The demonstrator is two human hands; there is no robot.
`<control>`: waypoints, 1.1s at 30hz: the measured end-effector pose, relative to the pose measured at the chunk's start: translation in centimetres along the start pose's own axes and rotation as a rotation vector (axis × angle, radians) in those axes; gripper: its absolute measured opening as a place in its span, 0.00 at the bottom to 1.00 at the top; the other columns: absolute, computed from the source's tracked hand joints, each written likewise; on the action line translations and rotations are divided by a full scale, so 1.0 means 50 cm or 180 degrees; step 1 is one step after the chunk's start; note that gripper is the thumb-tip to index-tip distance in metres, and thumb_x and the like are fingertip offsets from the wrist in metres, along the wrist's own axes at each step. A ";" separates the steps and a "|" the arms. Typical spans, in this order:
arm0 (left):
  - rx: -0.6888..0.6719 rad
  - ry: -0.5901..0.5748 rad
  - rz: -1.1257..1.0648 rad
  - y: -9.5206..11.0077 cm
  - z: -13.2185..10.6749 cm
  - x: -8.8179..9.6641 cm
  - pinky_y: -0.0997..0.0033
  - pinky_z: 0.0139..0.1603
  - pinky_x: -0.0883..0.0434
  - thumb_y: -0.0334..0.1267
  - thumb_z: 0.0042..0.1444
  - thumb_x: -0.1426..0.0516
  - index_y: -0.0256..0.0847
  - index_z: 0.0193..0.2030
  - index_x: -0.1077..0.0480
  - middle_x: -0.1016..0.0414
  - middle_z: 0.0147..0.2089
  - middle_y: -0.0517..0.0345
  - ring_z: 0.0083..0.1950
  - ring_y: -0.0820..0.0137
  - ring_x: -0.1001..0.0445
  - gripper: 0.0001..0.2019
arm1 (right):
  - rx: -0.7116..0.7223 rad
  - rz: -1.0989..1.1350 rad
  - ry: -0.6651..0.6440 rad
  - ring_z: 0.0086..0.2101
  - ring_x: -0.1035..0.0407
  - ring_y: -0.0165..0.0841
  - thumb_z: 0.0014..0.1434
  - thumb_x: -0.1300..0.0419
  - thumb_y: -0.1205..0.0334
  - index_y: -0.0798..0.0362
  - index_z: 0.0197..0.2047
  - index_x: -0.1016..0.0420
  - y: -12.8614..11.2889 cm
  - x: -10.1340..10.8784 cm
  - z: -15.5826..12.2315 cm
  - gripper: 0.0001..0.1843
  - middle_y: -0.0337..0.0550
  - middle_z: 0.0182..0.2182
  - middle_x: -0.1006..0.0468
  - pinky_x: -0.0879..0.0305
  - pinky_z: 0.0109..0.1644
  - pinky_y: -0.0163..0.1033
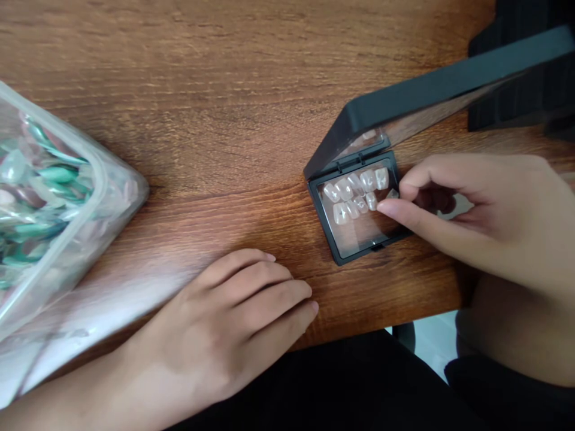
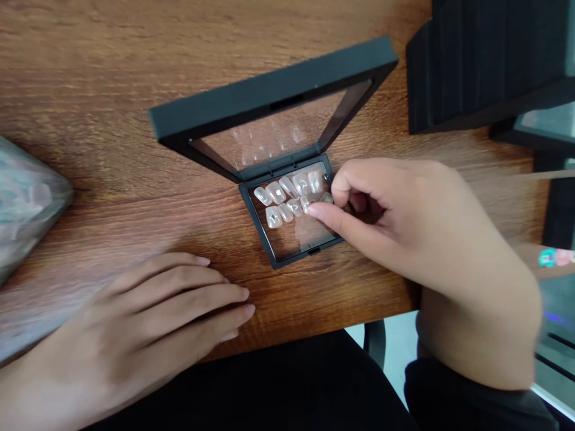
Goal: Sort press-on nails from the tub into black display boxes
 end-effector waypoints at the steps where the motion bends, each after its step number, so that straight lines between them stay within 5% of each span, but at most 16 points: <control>1: -0.0002 -0.0008 0.0000 0.000 -0.001 0.000 0.62 0.75 0.40 0.33 0.76 0.47 0.45 0.60 0.22 0.18 0.60 0.66 0.60 0.67 0.25 0.14 | -0.0024 -0.0006 -0.0008 0.25 0.35 0.23 0.74 0.39 0.43 0.49 0.36 0.25 -0.002 -0.001 0.001 0.20 0.28 0.28 0.26 0.43 0.27 0.39; 6: -0.0006 0.0008 0.0003 0.001 0.000 0.003 0.63 0.75 0.40 0.33 0.77 0.48 0.46 0.59 0.22 0.18 0.59 0.67 0.59 0.68 0.25 0.14 | -0.0079 0.0053 0.0031 0.25 0.35 0.21 0.72 0.37 0.45 0.49 0.37 0.26 0.005 0.001 -0.006 0.18 0.27 0.28 0.27 0.44 0.25 0.38; 12: 0.0015 0.0041 -0.0008 -0.001 0.003 0.000 0.63 0.75 0.40 0.32 0.77 0.50 0.45 0.58 0.22 0.17 0.58 0.67 0.58 0.68 0.25 0.16 | 0.0134 0.0041 0.0068 0.31 0.30 0.21 0.73 0.35 0.50 0.43 0.51 0.20 0.019 0.012 -0.020 0.09 0.26 0.33 0.24 0.37 0.34 0.37; 23: 0.0054 0.0031 0.0009 0.002 -0.001 0.002 0.63 0.76 0.41 0.32 0.77 0.49 0.46 0.60 0.22 0.18 0.59 0.67 0.60 0.69 0.25 0.16 | 0.0557 0.0265 -0.0111 0.45 0.21 0.27 0.76 0.38 0.57 0.40 0.48 0.18 0.024 0.028 -0.019 0.06 0.25 0.49 0.19 0.26 0.46 0.38; 33: 0.0080 0.0057 0.0002 0.002 -0.001 0.001 0.62 0.74 0.37 0.32 0.76 0.48 0.46 0.59 0.21 0.17 0.59 0.68 0.59 0.69 0.24 0.15 | 0.0255 0.0182 -0.0097 0.47 0.20 0.33 0.70 0.33 0.51 0.36 0.49 0.16 0.029 0.037 -0.033 0.05 0.24 0.52 0.18 0.22 0.52 0.43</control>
Point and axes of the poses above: each hand's wrist, its own z-axis towards the middle knuckle, its own x-axis out of the back of the hand, y = z × x, the point moved 1 cm from there along z, towards the middle knuckle
